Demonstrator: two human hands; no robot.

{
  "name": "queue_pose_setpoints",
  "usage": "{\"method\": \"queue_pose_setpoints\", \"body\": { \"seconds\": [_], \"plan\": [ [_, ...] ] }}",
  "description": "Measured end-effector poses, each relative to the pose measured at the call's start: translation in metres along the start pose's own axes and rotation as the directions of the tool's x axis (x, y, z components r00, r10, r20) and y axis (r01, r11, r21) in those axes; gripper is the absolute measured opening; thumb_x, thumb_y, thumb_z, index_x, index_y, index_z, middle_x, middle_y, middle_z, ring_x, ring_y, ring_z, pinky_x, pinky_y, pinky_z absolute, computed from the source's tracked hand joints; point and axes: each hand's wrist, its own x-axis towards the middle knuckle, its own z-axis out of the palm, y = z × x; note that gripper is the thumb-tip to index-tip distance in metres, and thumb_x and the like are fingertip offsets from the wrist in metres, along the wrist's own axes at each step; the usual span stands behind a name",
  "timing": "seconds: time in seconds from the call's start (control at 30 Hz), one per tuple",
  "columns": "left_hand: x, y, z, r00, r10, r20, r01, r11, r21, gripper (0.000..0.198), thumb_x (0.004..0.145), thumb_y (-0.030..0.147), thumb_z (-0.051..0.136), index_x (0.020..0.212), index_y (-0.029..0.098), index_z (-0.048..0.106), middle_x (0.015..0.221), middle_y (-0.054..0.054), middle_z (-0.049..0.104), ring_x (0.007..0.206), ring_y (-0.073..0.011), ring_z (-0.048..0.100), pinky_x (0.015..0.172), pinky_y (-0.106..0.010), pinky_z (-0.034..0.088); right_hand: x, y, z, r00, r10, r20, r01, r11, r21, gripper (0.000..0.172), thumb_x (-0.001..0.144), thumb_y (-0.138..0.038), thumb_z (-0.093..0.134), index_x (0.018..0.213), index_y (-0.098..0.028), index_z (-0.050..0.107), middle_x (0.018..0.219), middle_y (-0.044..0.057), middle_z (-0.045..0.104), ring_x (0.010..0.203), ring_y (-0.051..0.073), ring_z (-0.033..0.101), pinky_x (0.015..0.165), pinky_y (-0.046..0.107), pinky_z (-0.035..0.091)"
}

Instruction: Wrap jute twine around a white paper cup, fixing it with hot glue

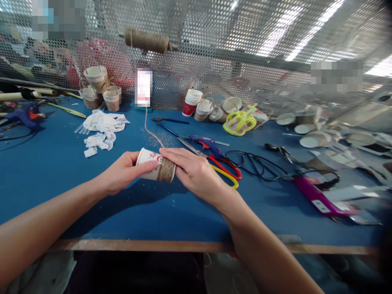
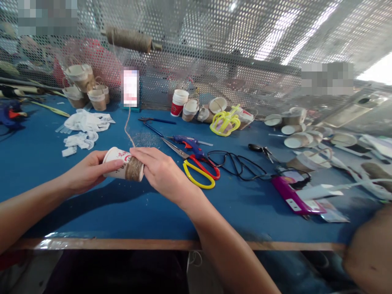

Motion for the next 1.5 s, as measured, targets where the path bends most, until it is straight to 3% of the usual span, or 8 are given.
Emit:
{"method": "queue_pose_setpoints", "body": {
  "seconds": [0.13, 0.33, 0.67, 0.9, 1.1, 1.37, 1.5],
  "plan": [
    [0.003, 0.001, 0.0, 0.992, -0.129, -0.006, 0.127, 0.983, -0.132, 0.021, 0.065, 0.027, 0.07, 0.078, 0.012, 0.065, 0.071, -0.001, 0.064, 0.063, -0.0098, 0.054, 0.059, -0.02, 0.038, -0.001, -0.002, 0.006, 1.0, -0.011, 0.006, 0.011, 0.998, -0.07, 0.036, 0.082, -0.007, 0.037, 0.114, -0.009, 0.054, 0.115, 0.013, 0.058, 0.107, 0.017, 0.053, 0.091, 0.034, 0.047],
    [0.006, 0.001, -0.001, 0.981, -0.196, 0.001, 0.193, 0.966, -0.173, 0.021, 0.061, 0.023, 0.071, 0.076, 0.009, 0.065, 0.07, -0.003, 0.065, 0.061, -0.0107, 0.055, 0.061, -0.023, 0.038, -0.002, -0.003, 0.011, 0.999, -0.046, 0.008, 0.046, 0.992, -0.116, 0.036, 0.083, -0.006, 0.036, 0.115, -0.004, 0.053, 0.116, 0.014, 0.057, 0.107, 0.018, 0.053, 0.091, 0.033, 0.046],
    [0.006, -0.002, -0.002, 0.986, -0.158, -0.049, 0.148, 0.975, -0.165, 0.02, 0.059, 0.02, 0.071, 0.074, 0.01, 0.062, 0.067, 0.0, 0.064, 0.06, -0.0103, 0.055, 0.06, -0.023, 0.037, -0.001, -0.003, 0.012, 0.999, -0.032, 0.039, 0.037, 0.992, -0.124, 0.039, 0.082, -0.006, 0.035, 0.118, -0.007, 0.05, 0.12, 0.014, 0.054, 0.111, 0.018, 0.05, 0.094, 0.036, 0.043],
    [0.004, -0.002, 0.002, 0.994, -0.1, -0.053, 0.098, 0.994, -0.046, 0.018, 0.06, 0.019, 0.069, 0.074, 0.011, 0.061, 0.068, 0.001, 0.062, 0.061, -0.0097, 0.053, 0.062, -0.023, 0.038, 0.002, -0.005, 0.002, 0.994, 0.077, 0.077, -0.088, 0.985, 0.148, 0.052, 0.073, 0.001, 0.033, 0.12, -0.015, 0.049, 0.122, 0.007, 0.054, 0.115, 0.013, 0.046, 0.099, 0.035, 0.038],
    [0.002, -0.006, 0.005, 0.996, -0.08, 0.036, 0.076, 0.992, 0.105, 0.015, 0.062, 0.021, 0.065, 0.074, 0.012, 0.061, 0.063, 0.002, 0.058, 0.058, -0.0094, 0.05, 0.061, -0.023, 0.037, 0.005, -0.003, -0.001, 0.978, 0.183, 0.1, -0.206, 0.923, 0.325, 0.044, 0.079, -0.004, 0.032, 0.116, -0.017, 0.052, 0.12, 0.005, 0.056, 0.112, 0.012, 0.049, 0.098, 0.033, 0.038],
    [-0.002, -0.007, 0.012, 0.992, -0.099, 0.084, 0.092, 0.992, 0.081, 0.011, 0.058, 0.017, 0.066, 0.066, 0.012, 0.061, 0.062, 0.003, 0.059, 0.058, -0.0092, 0.05, 0.063, -0.023, 0.038, 0.007, 0.002, 0.012, 0.962, 0.215, 0.167, -0.269, 0.841, 0.47, 0.036, 0.082, -0.009, 0.034, 0.111, -0.014, 0.055, 0.114, 0.007, 0.059, 0.108, 0.011, 0.052, 0.096, 0.032, 0.039],
    [-0.002, -0.009, 0.011, 0.994, -0.085, 0.072, 0.081, 0.995, 0.052, 0.014, 0.06, 0.018, 0.067, 0.071, 0.012, 0.063, 0.064, 0.002, 0.061, 0.059, -0.0093, 0.052, 0.063, -0.022, 0.039, 0.009, 0.008, 0.009, 0.934, 0.333, 0.132, -0.351, 0.783, 0.514, 0.036, 0.084, -0.017, 0.036, 0.117, -0.015, 0.049, 0.101, 0.007, 0.065, 0.091, 0.012, 0.06, 0.084, 0.031, 0.047]
  ]
}}
